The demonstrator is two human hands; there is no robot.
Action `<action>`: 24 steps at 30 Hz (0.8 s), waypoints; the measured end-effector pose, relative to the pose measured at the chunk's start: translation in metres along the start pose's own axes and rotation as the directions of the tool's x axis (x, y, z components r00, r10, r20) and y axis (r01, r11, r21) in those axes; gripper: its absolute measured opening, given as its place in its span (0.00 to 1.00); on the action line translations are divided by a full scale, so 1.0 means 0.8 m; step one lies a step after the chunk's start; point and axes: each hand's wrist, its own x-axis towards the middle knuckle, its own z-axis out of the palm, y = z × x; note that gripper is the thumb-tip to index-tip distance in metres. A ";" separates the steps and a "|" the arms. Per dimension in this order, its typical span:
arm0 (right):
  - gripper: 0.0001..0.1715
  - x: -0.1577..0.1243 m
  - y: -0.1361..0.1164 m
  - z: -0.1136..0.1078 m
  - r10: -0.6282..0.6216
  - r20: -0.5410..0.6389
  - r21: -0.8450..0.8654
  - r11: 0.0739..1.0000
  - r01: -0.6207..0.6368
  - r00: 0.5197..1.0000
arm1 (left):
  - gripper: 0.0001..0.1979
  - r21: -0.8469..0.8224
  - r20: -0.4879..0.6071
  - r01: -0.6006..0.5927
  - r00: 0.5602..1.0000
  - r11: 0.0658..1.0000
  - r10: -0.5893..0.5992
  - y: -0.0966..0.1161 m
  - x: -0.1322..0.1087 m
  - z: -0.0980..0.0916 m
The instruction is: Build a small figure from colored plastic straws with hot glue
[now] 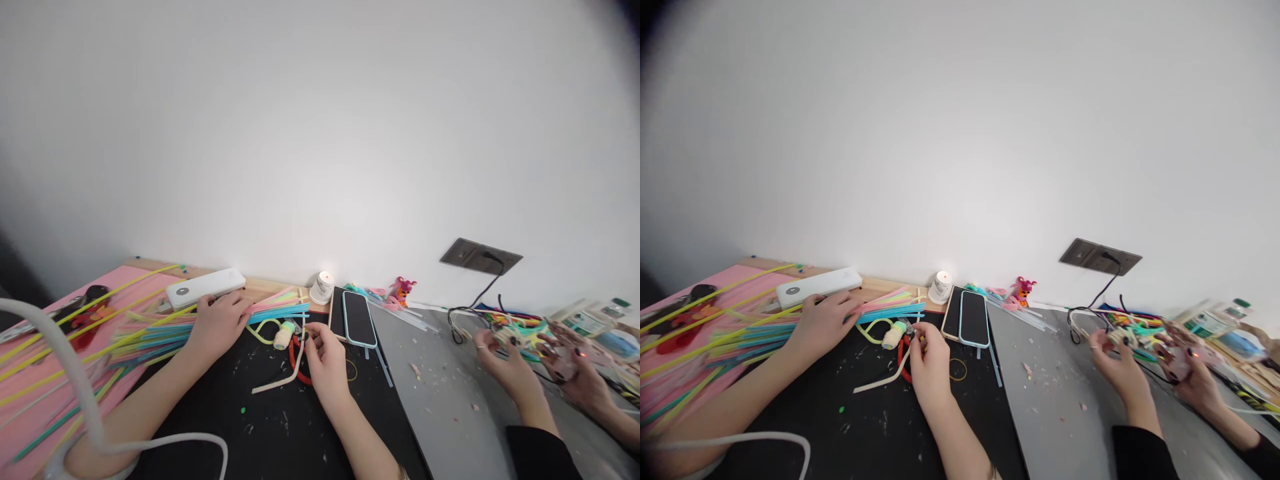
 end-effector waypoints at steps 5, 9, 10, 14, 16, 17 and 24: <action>0.21 0.031 -0.025 0.004 -0.310 0.146 -0.271 0.901 0.340 0.939 | 0.13 -0.006 -0.043 -0.025 0.999 1.000 0.025 0.000 -0.002 0.001; 0.23 0.068 -0.047 0.024 -0.403 0.347 -0.420 0.741 0.524 0.847 | 0.12 -0.027 -0.071 -0.052 0.996 0.998 0.050 -0.001 -0.002 0.002; 0.22 0.077 -0.048 0.031 -0.414 0.374 -0.453 0.699 0.553 0.830 | 0.12 -0.028 -0.075 -0.053 0.996 0.998 0.051 -0.001 -0.002 0.002; 0.10 0.097 -0.035 0.060 -0.444 0.443 -0.518 0.582 0.627 0.779 | 0.13 -0.028 -0.073 -0.040 0.997 0.999 0.038 0.000 -0.001 0.001; 0.07 0.099 -0.023 0.069 -0.477 0.424 -0.521 0.566 0.638 0.770 | 0.13 -0.031 -0.070 -0.033 0.997 0.999 0.031 0.001 -0.001 0.001; 0.07 0.097 -0.017 0.072 -0.504 0.397 -0.519 0.566 0.641 0.767 | 0.13 -0.033 -0.067 -0.033 0.997 0.999 0.031 0.001 -0.001 0.001; 0.08 0.084 0.000 0.074 -0.621 0.269 -0.494 0.567 0.659 0.736 | 0.12 -0.060 -0.050 -0.008 0.999 0.998 0.005 0.001 0.000 0.004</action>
